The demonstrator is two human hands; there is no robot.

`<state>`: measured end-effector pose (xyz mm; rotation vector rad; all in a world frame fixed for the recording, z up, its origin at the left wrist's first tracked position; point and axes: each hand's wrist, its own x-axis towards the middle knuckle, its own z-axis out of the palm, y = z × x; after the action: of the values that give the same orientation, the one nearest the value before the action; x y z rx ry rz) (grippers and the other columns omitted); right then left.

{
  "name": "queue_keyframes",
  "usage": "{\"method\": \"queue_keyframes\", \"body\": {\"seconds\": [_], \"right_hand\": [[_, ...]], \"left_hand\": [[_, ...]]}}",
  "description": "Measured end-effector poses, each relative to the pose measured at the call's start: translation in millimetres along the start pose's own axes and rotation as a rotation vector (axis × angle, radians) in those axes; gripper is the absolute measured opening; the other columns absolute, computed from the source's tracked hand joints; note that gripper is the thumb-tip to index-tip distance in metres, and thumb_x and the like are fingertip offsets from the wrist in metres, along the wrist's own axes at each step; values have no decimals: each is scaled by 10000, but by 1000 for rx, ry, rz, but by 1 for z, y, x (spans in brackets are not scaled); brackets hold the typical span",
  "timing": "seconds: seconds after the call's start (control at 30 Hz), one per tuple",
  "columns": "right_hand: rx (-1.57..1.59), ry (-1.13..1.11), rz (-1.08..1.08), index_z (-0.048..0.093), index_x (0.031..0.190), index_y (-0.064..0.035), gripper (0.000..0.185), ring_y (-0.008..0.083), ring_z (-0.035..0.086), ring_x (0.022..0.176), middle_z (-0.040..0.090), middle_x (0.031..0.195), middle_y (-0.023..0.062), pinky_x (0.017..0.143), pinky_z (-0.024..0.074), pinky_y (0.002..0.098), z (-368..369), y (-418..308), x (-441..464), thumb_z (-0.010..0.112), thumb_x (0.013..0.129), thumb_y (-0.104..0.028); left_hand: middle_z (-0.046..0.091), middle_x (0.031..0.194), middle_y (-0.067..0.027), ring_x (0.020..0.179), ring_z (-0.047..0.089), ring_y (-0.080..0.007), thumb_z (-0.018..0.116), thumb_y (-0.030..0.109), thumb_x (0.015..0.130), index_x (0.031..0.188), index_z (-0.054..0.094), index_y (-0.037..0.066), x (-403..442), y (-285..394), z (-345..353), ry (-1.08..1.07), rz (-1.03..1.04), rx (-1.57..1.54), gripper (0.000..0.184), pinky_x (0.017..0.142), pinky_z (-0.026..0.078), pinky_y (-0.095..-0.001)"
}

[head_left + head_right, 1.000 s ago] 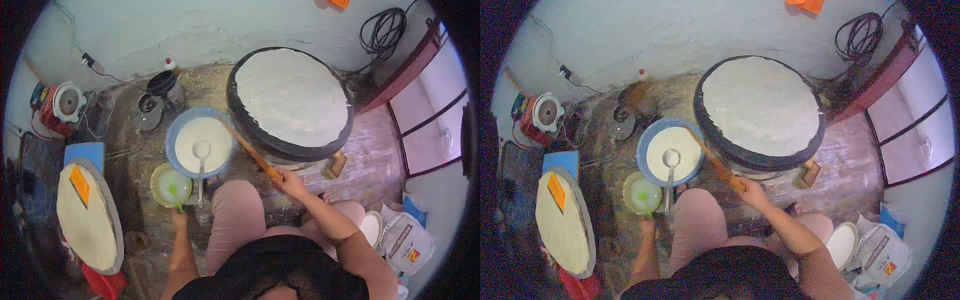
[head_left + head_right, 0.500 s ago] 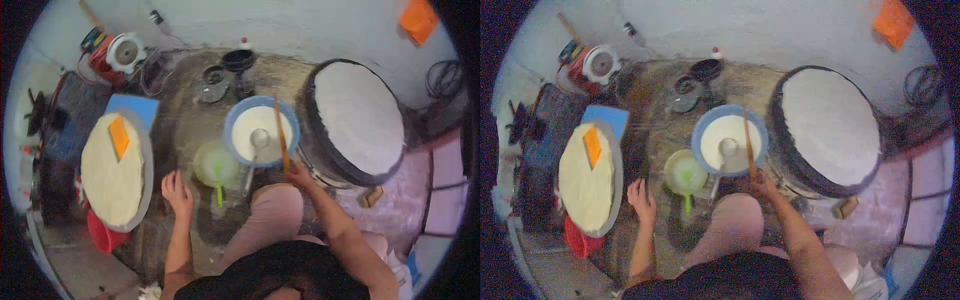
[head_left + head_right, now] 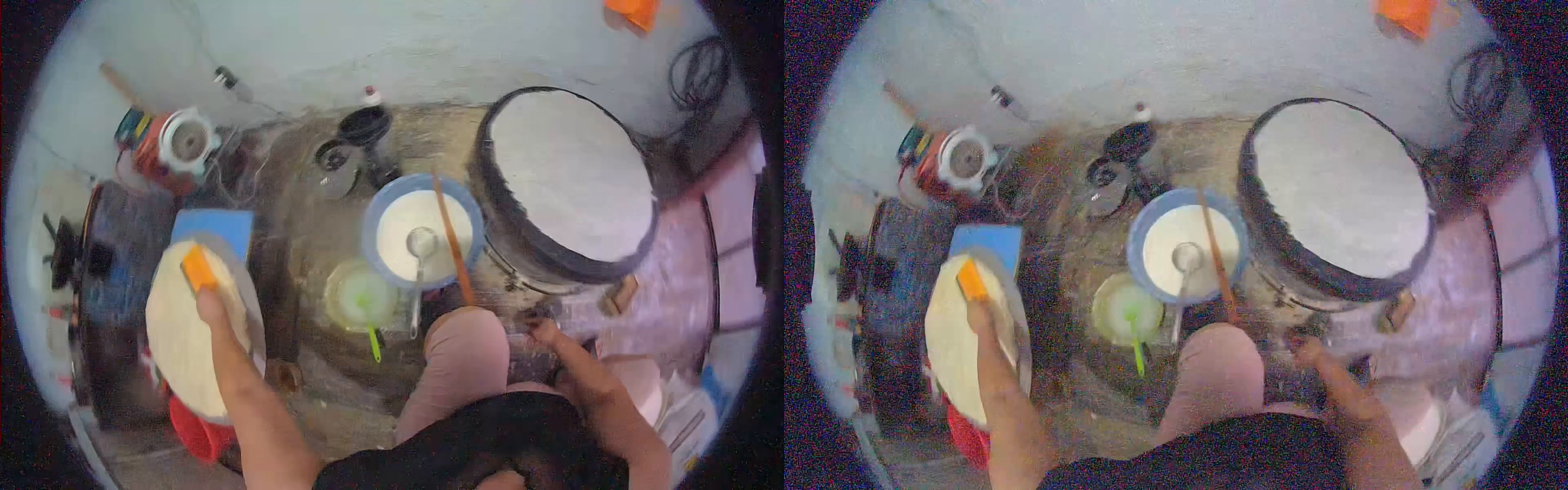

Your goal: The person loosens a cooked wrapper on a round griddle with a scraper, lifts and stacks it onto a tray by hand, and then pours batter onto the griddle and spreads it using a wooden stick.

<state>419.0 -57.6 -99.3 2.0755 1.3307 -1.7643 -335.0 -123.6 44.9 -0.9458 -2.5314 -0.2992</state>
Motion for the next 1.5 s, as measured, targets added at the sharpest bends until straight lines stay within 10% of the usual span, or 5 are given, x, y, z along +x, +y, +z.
{"method": "queue_keyframes", "body": {"seconds": [0.17, 0.73, 1.17, 1.37, 1.5], "right_hand": [[-240, 102, -361, 487, 1166, -56, 409, 158, 601, 653, 629, 897, 93, 526, 475, 279, 8, 74, 31, 526, 762, -110], [-418, 105, -235, 547, 1096, -130, 371, 233, 589, 797, 612, 896, 111, 690, 463, 358, 12, -21, -4, 534, 738, -227], [-589, 1202, -1497, 477, 950, -73, 323, 304, 511, 907, 490, 966, 134, 828, 373, 405, -48, -210, -219, 603, 685, -209], [-506, 673, -1148, 499, 835, -97, 221, 275, 575, 744, 556, 752, 92, 604, 443, 383, -100, -141, -173, 552, 750, -294], [-138, 966, -452, 512, 986, -50, 339, 349, 574, 789, 586, 845, 196, 702, 455, 417, -202, -58, -137, 542, 775, -314]], "left_hand": [[611, 714, -156, 661, 595, -327, 496, 271, 776, 728, 608, 32, 11, 20, -26, -143, 102, 190, 268, 559, 467, -427], [559, 700, -210, 652, 541, -365, 513, 239, 783, 776, 564, -39, 66, 2, -79, 40, 186, -94, 282, 579, 423, -411], [496, 668, -140, 566, 505, -296, 568, -17, 662, 808, 531, -15, -178, 329, -227, 51, 1226, -693, 151, 482, 421, -385], [539, 988, -196, 849, 544, -338, 583, 39, 701, 1060, 497, -22, -226, 377, -246, -202, 1149, -829, 374, 738, 446, -383], [451, 1142, -191, 998, 485, -305, 522, 34, 765, 1135, 450, -31, -232, 354, -236, -299, 957, -828, 382, 796, 430, -344]]}}
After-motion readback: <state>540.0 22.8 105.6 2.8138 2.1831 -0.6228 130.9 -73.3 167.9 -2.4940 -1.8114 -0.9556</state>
